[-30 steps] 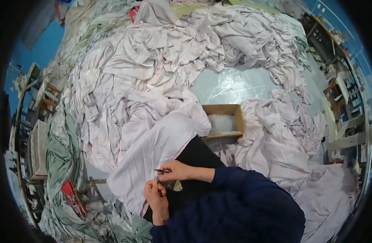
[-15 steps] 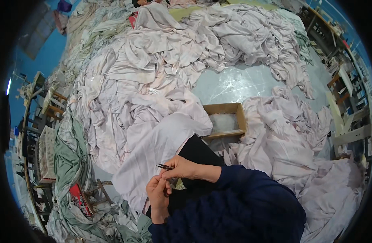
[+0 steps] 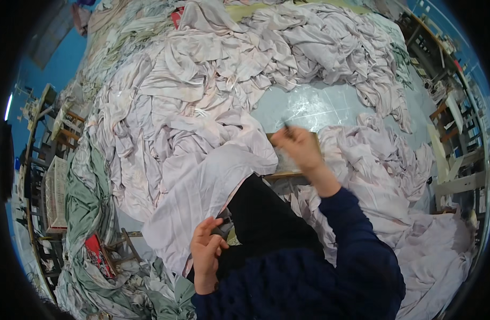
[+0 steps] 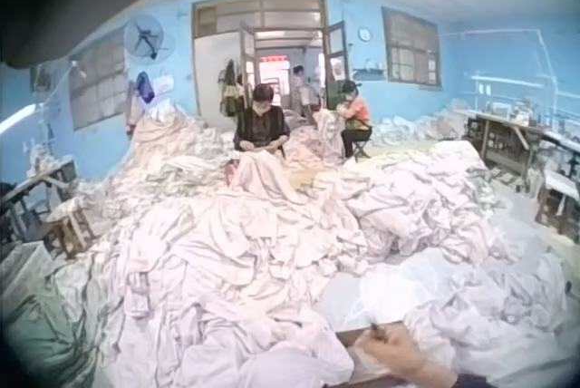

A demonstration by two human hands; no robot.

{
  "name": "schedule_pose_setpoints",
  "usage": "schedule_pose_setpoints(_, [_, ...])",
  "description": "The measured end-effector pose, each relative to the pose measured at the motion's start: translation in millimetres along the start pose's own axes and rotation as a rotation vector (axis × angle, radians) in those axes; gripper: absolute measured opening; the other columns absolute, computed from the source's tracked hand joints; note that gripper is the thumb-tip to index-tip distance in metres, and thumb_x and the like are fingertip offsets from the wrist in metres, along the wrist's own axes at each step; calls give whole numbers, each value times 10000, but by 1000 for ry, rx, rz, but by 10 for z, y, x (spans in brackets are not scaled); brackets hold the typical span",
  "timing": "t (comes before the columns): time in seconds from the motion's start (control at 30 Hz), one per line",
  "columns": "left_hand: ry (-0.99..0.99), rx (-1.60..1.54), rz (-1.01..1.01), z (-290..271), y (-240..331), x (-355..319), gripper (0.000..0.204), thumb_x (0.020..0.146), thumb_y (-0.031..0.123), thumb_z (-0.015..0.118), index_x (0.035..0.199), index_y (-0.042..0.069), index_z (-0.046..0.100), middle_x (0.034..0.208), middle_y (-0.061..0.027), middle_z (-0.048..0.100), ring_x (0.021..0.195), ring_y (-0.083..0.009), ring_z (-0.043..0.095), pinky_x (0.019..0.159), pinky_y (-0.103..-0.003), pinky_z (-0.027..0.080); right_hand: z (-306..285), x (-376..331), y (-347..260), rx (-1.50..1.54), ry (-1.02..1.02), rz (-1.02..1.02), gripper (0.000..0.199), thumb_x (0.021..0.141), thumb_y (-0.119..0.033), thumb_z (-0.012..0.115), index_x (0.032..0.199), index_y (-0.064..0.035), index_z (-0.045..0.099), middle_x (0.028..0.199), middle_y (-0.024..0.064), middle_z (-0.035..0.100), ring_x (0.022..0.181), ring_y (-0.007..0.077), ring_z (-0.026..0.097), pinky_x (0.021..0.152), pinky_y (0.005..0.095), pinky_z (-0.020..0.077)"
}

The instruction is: Trimming loose threads from fabric pieces using a pair of snips.

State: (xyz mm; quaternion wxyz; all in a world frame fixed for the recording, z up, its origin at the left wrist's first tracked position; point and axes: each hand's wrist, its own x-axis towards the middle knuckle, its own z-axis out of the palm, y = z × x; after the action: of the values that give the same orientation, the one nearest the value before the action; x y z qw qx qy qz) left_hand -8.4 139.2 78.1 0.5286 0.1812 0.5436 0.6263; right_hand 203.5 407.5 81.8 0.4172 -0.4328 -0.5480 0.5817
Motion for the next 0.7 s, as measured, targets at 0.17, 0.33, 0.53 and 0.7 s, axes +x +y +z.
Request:
schedule_pose_setpoints(0.17, [285, 349, 64, -644, -86, -392, 429, 839, -25, 656, 1258, 1, 569, 1040, -87, 669, 803, -95, 629, 643, -197, 460, -1166, 688, 674, -570, 170, -241, 163, 900, -173, 682, 882, -11, 670, 745, -16, 606, 648, 64, 516, 584, 252, 416])
schedule_pose_setpoints(0.33, [505, 1123, 382, -1034, -46, -397, 433, 765, 19, 717, 1183, -19, 609, 1139, -156, 641, 1052, -289, 605, 921, -359, 470, -2002, 838, 1074, -1558, 257, -225, 324, 895, -358, 655, 1047, -78, 714, 880, 137, 714, 857, 288, 671, 777, 381, 527])
schedule_pose_setpoints(0.53, [522, 1383, 318, -1205, -271, -536, 490, 707, 88, 793, 1155, 3, 613, 1215, -154, 590, 1127, -364, 523, 956, -437, 428, -117, -14, 491, -764, 6, -250, 255, 998, -113, 578, 1230, -86, 681, 902, 3, 653, 793, 88, 596, 739, 197, 453])
schedule_pose_setpoints(0.7, [595, 1510, 327, -1281, -413, -543, 393, 704, 59, 783, 1077, 24, 665, 1136, -137, 617, 1064, -340, 556, 914, -431, 447, 772, -457, 607, -663, -353, -496, 382, 850, 11, 701, 1215, -96, 670, 1046, 61, 643, 778, 106, 610, 693, 219, 474])
